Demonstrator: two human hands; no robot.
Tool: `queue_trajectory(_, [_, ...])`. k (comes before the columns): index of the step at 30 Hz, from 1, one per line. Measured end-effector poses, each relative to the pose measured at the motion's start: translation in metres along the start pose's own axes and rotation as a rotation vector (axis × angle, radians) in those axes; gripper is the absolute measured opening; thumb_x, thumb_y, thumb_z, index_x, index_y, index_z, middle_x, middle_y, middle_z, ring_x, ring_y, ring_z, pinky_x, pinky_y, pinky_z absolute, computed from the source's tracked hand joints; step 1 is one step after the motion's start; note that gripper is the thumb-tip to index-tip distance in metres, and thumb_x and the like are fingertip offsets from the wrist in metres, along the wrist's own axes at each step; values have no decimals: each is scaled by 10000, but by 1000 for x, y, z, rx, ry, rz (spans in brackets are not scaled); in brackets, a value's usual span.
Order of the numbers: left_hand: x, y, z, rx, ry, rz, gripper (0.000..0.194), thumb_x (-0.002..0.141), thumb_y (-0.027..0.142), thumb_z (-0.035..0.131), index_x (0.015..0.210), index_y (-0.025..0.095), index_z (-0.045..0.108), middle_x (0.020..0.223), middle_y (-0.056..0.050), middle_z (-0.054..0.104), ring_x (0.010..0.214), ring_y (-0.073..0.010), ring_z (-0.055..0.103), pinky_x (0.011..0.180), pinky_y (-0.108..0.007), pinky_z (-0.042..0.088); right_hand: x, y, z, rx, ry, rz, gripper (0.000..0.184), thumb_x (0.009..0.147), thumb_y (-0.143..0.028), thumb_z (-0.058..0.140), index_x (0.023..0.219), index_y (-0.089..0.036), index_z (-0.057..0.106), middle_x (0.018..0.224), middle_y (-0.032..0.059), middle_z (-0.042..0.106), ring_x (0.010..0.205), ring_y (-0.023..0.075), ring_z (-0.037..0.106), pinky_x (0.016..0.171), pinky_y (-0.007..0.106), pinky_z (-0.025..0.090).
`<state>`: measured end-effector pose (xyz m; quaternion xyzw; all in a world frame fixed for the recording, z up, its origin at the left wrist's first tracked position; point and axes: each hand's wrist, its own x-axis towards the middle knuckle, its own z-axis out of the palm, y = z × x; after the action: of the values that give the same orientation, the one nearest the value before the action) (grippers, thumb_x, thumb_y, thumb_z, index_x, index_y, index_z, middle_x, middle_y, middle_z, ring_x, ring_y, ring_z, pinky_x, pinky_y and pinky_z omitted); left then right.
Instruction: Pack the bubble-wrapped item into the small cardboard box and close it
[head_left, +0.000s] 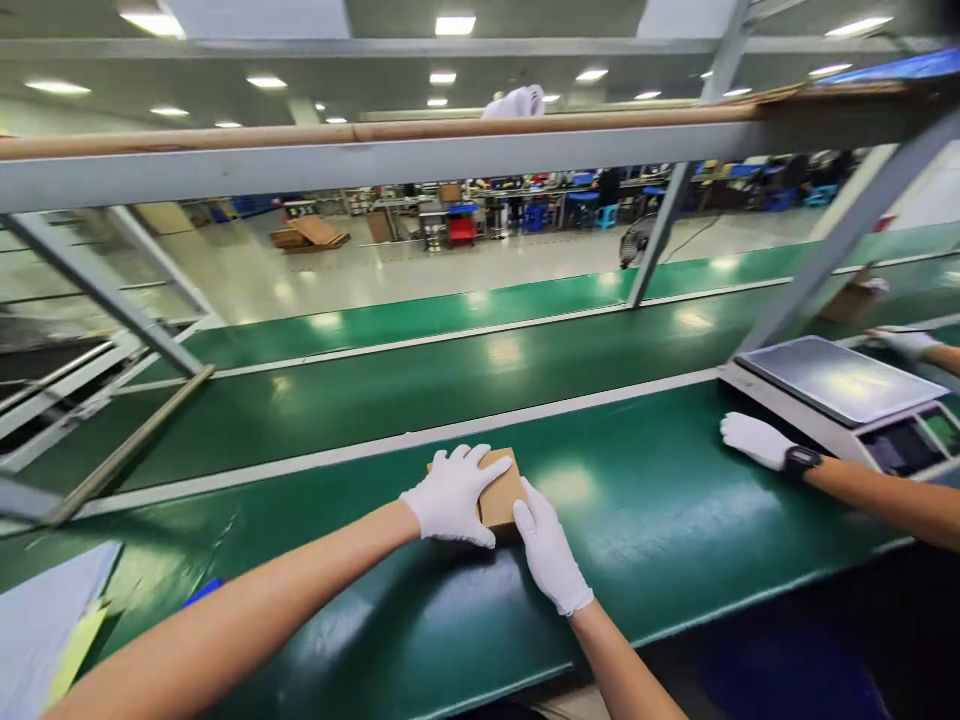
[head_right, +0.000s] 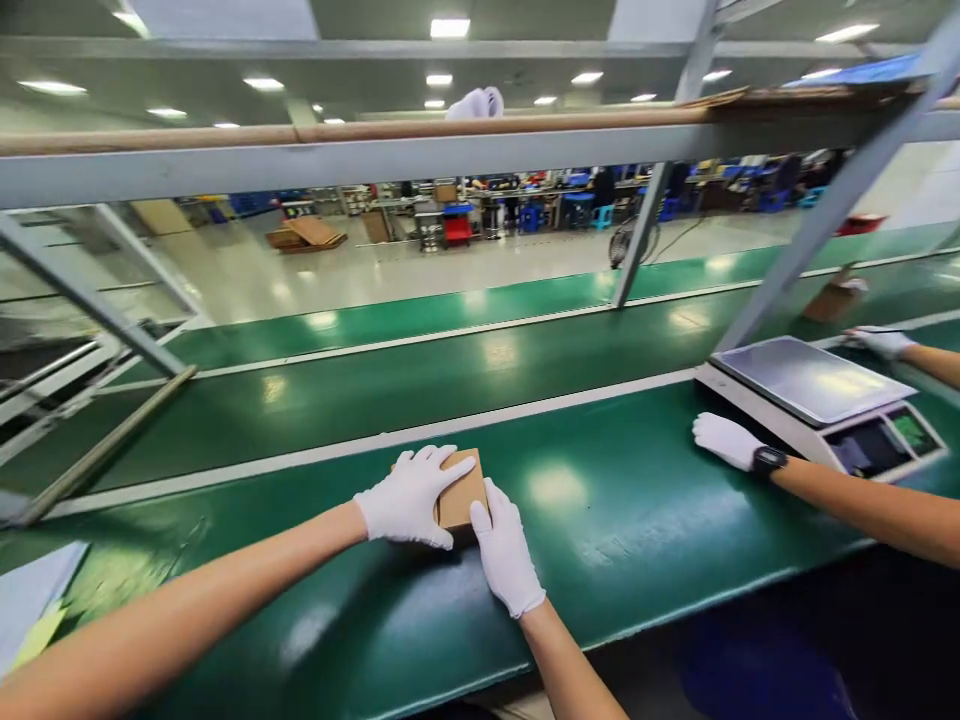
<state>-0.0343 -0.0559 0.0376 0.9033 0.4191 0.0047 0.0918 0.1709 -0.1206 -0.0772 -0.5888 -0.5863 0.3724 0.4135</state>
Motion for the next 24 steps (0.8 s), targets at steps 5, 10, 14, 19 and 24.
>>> queue_trajectory(5, [4, 14, -14, 19, -30, -38, 1169, 620, 747, 870, 1630, 343, 442, 1432, -175, 532, 1091, -399, 610, 886, -549, 557, -16, 15, -3, 54, -33, 15, 954, 1016, -795, 385, 1678, -109, 424, 1705, 184, 451, 1581, 323, 393, 1367, 536, 281])
queue_trajectory(10, [-16, 30, -15, 20, -39, -148, 1178, 608, 739, 880, 1621, 315, 455, 1342, -165, 552, 1064, -389, 623, 908, -545, 559, -34, 10, -18, 162, -151, 56, 905, 1017, -776, 416, 1654, -135, 457, 1706, 159, 463, 1584, 307, 423, 1377, 511, 277])
queue_trajectory(14, [-90, 40, -30, -127, 86, -322, 1258, 616, 705, 925, 1677, 277, 401, 1489, -185, 510, 1218, -425, 602, 1039, -574, 550, -63, 12, -20, 78, -284, 125, 836, 992, -756, 469, 1595, -180, 531, 1677, 114, 517, 1566, 319, 457, 1371, 529, 290])
queue_trajectory(19, [-247, 95, -66, -333, 409, -786, 1255, 699, 517, 944, 1734, 261, 281, 1675, -127, 404, 1504, -354, 453, 1274, -500, 420, -93, 24, -12, -133, -489, -18, 780, 958, -736, 498, 1500, -187, 614, 1602, 123, 599, 1500, 355, 524, 1336, 587, 330])
queue_trajectory(24, [-385, 173, -51, 91, 597, -1349, 1189, 727, 574, 874, 1711, 224, 306, 1675, -129, 393, 1517, -342, 447, 1293, -467, 391, -84, 15, 13, -258, -727, -6, 730, 928, -752, 482, 1438, -258, 650, 1604, 83, 600, 1513, 388, 507, 1323, 654, 323])
